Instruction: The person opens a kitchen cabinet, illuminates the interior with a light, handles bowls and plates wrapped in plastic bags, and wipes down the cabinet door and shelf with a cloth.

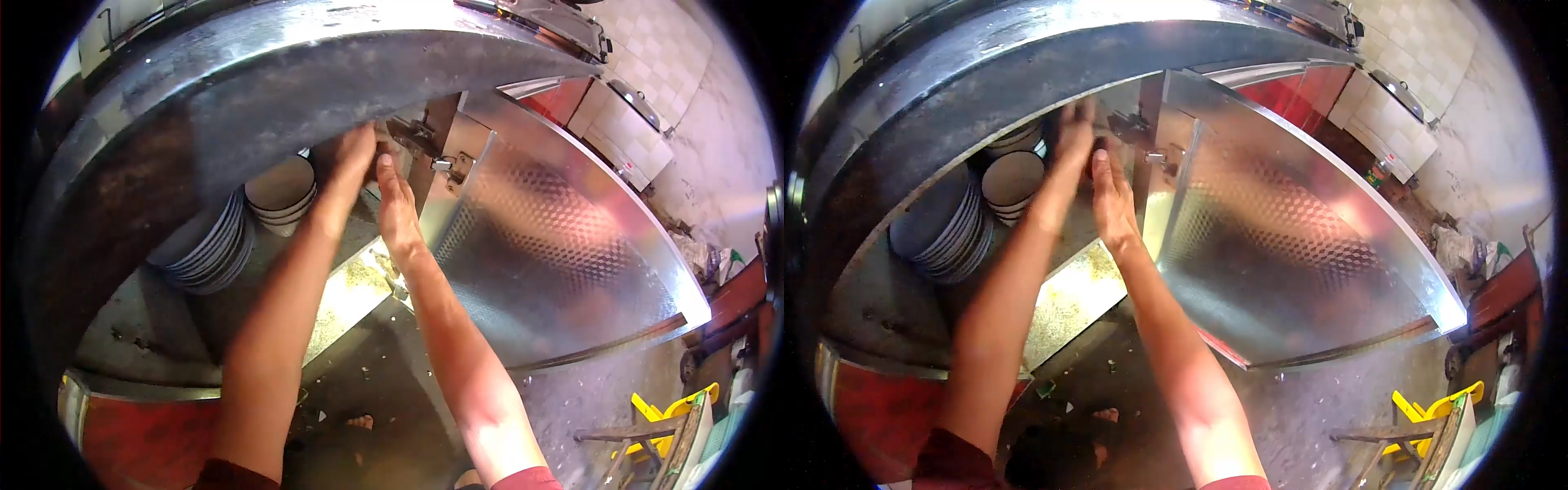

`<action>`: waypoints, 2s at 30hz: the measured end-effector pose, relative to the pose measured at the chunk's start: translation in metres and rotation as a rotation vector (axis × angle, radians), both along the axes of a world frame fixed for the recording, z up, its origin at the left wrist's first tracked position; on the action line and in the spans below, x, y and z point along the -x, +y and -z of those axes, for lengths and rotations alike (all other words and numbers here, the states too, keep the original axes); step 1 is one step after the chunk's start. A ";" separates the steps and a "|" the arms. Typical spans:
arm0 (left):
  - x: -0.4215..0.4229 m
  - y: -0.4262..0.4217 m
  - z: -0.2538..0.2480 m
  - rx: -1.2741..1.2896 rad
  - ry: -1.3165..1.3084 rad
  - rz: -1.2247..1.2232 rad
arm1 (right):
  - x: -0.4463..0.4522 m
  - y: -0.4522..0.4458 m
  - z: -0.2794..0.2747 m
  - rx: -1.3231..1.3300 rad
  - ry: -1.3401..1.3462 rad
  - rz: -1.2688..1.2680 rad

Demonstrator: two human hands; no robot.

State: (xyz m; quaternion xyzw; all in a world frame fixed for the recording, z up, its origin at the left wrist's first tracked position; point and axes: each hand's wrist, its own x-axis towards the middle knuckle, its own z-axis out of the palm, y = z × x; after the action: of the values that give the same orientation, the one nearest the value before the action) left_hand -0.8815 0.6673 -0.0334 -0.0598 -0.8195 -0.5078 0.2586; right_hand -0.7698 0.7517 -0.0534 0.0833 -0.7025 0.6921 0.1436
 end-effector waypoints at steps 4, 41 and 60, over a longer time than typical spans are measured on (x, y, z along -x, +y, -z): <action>-0.008 0.014 -0.013 -0.298 0.126 0.161 | -0.002 0.004 0.012 0.040 0.113 -0.010; 0.036 0.018 -0.002 -0.447 0.184 0.047 | -0.090 0.000 0.062 0.311 -0.083 -0.034; -0.254 -0.015 -0.020 -0.522 -0.032 0.488 | -0.195 -0.004 0.039 1.119 -0.172 -0.080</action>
State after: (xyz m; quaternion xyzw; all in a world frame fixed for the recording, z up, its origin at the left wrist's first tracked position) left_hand -0.6279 0.6520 -0.0131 -0.1778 -0.6278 -0.7477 0.1231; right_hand -0.5746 0.7479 -0.0923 -0.0354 -0.2339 0.9682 0.0818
